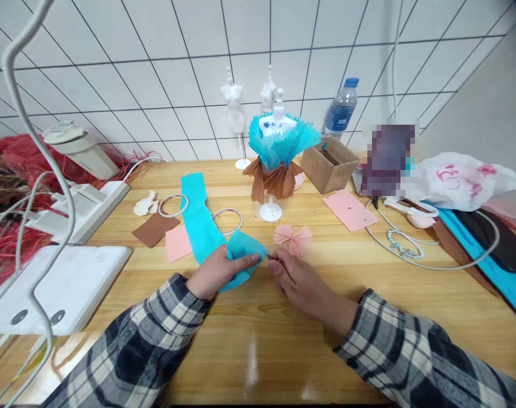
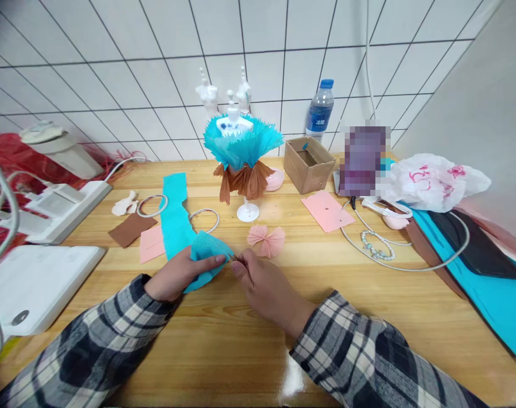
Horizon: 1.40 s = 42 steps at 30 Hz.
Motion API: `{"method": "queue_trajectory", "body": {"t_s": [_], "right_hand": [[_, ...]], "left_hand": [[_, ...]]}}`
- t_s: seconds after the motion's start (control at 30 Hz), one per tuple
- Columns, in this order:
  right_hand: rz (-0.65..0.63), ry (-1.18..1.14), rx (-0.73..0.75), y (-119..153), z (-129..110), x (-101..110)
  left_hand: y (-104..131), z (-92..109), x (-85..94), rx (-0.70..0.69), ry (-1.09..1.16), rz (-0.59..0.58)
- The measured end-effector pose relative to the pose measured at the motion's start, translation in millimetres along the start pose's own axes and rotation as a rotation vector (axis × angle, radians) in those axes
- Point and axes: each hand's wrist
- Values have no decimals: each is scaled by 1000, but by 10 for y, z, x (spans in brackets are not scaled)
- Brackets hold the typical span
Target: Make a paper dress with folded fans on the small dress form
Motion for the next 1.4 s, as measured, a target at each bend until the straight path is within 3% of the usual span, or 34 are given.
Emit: {"method": "queue_trajectory", "body": {"t_s": [1.17, 1.4], "right_hand": [[26, 64, 35, -7, 28, 10], [-9, 78, 35, 11, 20, 6]], "left_hand": [[-6, -35, -4, 3, 15, 14], [-13, -48, -32, 33, 170, 21]]}}
Point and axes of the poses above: each hand's wrist, its own y-axis away from the middle knuckle, its own x-axis out of the back of the hand, z = x × y, and after that the axes turned 2 degrees about x, right-handed
